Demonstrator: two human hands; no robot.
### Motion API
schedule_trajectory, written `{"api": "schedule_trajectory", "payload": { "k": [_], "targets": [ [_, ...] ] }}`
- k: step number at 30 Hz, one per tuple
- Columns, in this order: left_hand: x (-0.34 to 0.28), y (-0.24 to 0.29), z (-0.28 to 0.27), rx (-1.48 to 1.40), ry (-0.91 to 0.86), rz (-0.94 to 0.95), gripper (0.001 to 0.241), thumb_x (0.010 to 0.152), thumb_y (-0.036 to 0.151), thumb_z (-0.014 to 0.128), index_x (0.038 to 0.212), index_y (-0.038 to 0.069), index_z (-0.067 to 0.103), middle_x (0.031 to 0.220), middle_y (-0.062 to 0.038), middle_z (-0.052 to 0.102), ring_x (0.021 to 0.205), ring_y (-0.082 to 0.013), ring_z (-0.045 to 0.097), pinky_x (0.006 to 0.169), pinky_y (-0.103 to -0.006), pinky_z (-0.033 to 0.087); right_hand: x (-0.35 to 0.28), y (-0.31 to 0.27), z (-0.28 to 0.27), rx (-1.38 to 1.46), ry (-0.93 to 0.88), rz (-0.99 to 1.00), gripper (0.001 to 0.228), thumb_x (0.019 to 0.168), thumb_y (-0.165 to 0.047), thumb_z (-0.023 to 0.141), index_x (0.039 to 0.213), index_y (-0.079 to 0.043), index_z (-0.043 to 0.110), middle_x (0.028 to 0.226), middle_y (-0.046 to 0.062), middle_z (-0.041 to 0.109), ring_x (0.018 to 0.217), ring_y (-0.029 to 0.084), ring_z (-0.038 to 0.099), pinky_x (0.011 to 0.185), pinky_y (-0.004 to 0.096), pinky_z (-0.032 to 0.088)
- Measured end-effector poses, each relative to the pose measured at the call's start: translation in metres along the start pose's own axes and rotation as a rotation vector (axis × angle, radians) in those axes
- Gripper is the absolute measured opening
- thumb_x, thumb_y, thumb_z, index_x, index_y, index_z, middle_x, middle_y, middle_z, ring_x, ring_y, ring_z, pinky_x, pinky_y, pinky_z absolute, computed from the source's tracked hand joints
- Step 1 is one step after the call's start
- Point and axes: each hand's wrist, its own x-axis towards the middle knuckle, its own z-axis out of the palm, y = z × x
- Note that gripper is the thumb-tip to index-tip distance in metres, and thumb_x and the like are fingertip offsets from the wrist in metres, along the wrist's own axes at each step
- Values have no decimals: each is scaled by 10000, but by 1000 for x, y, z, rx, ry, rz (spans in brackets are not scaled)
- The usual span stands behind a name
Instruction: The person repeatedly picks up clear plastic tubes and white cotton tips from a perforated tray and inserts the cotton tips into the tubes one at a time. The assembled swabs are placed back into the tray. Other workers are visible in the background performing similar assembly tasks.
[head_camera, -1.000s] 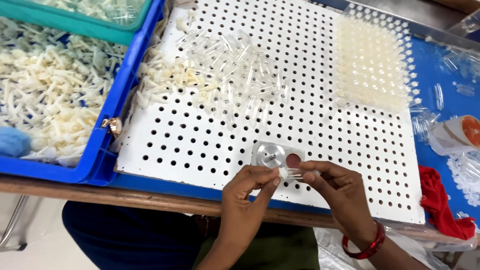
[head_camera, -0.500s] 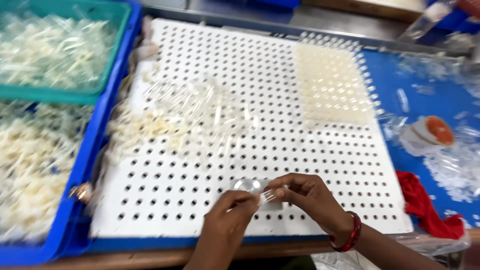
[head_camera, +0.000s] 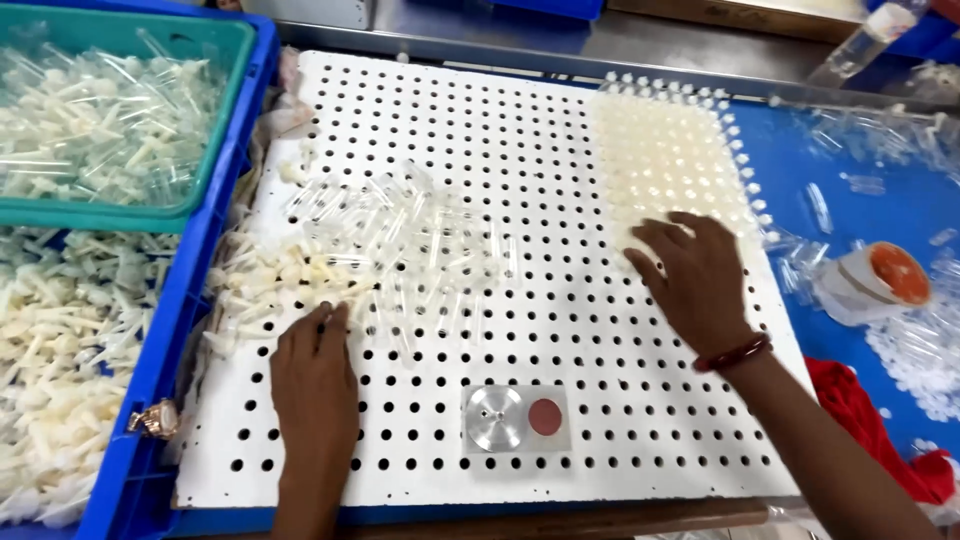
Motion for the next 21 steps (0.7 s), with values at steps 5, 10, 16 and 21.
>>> {"api": "schedule_trajectory", "payload": {
  "k": [5, 10, 16, 21],
  "targets": [
    [-3, 6, -10, -229, -58, -127, 332, 940, 23, 621, 1264, 50, 682, 1273, -125, 672, 1145, -324, 625, 982, -424, 501, 31, -72, 33, 443, -32, -178, 239, 1007, -259, 665, 1197, -115, 685, 1154, 52, 744, 1061, 251, 681, 866, 390, 536],
    [-2, 10, -18, -339, 8, -171, 321, 955, 1, 633, 1271, 34, 686, 1238, -139, 667, 1091, -331, 669, 901, -406, 548, 33, -95, 36, 236, -359, -25, 308, 1007, -331, 647, 1277, -186, 671, 936, 33, 749, 896, 221, 705, 783, 387, 550],
    [-3, 6, -19, -456, 38, -217, 298, 910, -49, 659, 1184, 43, 727, 1229, -124, 667, 1034, -293, 689, 807, -357, 568, -36, -78, -20, 694, -435, 188, 400, 896, -226, 705, 1287, -147, 665, 1052, 25, 773, 903, 141, 735, 797, 322, 614],
    [-10, 7, -22, -500, 139, -197, 241, 889, -20, 732, 1110, 69, 769, 1152, -88, 705, 1011, -282, 676, 786, -338, 558, -88, -89, -48, 837, -423, 293, 295, 856, -176, 773, 1150, -143, 764, 1042, 37, 768, 873, 137, 788, 788, 292, 670]
  ]
}}
